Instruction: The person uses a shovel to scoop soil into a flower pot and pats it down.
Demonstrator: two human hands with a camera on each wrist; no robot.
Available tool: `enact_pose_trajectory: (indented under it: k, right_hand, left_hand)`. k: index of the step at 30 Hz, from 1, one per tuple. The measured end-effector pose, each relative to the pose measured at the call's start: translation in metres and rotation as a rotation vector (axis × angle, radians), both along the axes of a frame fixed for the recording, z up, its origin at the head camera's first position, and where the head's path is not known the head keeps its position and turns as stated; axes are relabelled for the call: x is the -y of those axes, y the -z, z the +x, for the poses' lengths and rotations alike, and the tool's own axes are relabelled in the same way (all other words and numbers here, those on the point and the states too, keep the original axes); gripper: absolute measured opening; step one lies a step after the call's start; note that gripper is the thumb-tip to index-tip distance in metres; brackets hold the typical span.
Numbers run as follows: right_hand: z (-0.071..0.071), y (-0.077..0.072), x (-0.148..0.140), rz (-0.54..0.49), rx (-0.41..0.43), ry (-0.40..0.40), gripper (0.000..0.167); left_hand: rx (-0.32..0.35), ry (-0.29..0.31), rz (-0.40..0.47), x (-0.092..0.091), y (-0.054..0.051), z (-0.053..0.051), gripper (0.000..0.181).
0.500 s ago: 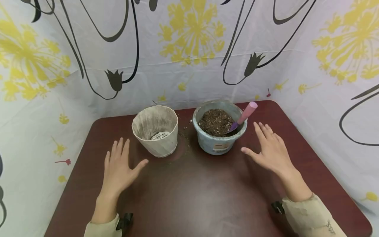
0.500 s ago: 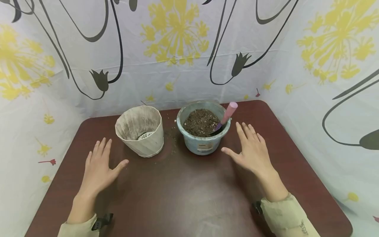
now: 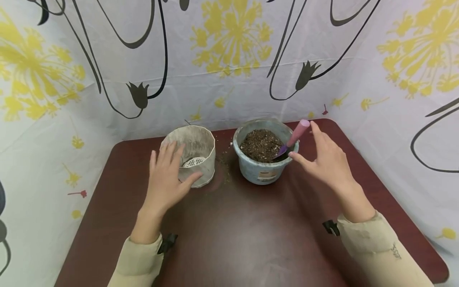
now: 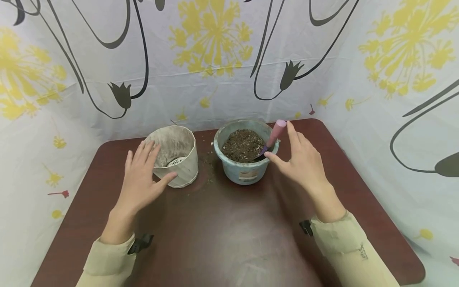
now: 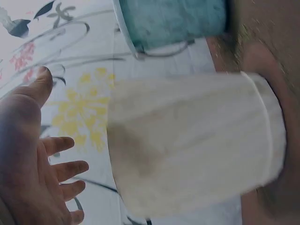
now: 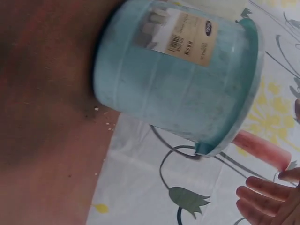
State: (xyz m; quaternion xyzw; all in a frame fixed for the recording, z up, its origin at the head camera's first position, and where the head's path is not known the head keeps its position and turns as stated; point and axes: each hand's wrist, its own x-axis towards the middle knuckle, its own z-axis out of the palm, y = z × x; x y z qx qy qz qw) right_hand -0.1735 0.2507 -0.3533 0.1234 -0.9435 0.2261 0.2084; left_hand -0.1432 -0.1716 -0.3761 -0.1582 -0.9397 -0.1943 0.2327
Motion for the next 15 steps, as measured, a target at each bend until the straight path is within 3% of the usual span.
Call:
enact_pose_trajectory:
  k: [5,9,15]
  right_hand:
    - [-0.010,-0.009,0.005,-0.072,-0.089,-0.025,0.096]
    - [-0.019,-0.015,0.009,-0.068,-0.132,-0.052,0.087]
    - [-0.033,-0.026,0.012,0.017,-0.164,-0.133,0.053]
  left_hand:
    - [-0.013,0.063,-0.003,-0.024,-0.001,-0.010,0.083]
    - [0.029,0.141,0.019,-0.046,0.002,-0.013,0.077]
    - [0.098,0.288,0.068,-0.080,0.008,-0.010,0.070]
